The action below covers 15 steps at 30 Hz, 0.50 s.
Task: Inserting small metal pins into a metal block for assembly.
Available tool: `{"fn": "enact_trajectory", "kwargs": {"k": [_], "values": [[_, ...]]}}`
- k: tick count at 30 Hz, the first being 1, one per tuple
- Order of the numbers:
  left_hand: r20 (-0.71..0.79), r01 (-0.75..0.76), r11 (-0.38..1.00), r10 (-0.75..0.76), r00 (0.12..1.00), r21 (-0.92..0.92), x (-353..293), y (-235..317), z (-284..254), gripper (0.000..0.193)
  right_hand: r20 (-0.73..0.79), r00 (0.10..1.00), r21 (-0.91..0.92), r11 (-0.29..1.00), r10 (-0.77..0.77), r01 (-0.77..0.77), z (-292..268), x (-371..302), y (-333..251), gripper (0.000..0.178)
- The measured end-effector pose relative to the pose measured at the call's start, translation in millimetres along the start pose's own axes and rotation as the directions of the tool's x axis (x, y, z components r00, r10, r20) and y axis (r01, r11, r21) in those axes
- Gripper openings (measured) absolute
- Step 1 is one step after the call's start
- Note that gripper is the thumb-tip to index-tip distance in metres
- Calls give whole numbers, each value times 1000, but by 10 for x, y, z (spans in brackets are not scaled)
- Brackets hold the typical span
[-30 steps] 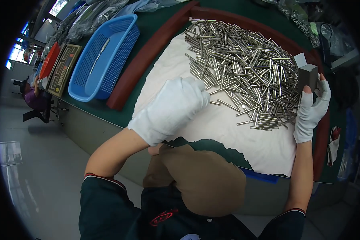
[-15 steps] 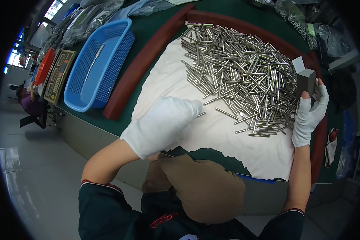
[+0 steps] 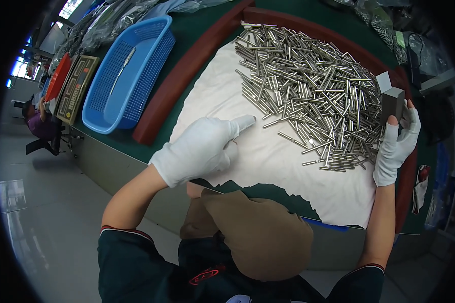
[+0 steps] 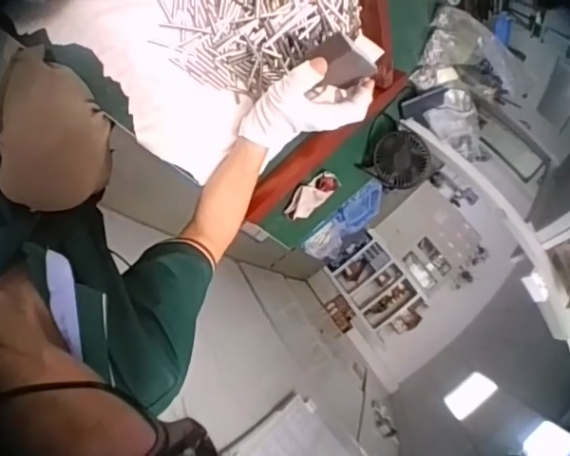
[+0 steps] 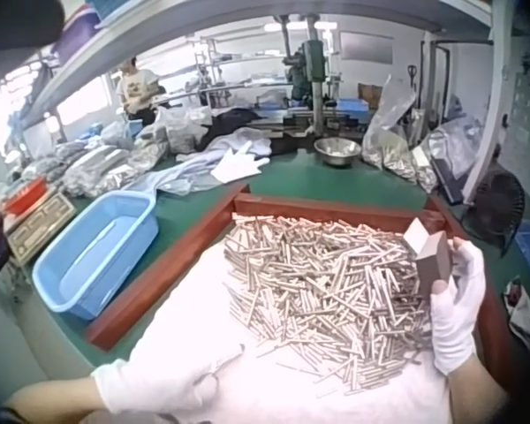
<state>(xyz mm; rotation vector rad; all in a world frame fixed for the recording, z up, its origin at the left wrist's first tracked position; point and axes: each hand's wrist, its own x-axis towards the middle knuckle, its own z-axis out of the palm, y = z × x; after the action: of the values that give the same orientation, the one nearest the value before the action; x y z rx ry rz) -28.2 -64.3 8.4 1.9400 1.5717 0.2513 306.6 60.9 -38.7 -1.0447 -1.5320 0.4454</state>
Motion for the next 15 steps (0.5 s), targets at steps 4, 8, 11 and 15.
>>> {"fn": "enact_trajectory", "kwargs": {"k": [4, 8, 11, 15], "values": [[-122, -196, 979, 188, 975, -52, -10, -146, 72, 59, -1, 1000, 4, 1000, -22, 22, 40, 13, 13, 58], [145, 124, 848, -56, 988, -515, 46, 3, -102, 54, 0, 1000, -4, 1000, -23, 23, 8, 23, 31, 57], [334, 324, 494, -69, 940, -807, 86, -30, -128, 60, 2, 1000, -5, 1000, -13, 13, 5, 19, 32, 58], [256, 213, 326, 97, 962, -921, 201, -73, -127, 68, -24, 1000, -1, 1000, 3, -3, 11, 21, 46, 59]]}}
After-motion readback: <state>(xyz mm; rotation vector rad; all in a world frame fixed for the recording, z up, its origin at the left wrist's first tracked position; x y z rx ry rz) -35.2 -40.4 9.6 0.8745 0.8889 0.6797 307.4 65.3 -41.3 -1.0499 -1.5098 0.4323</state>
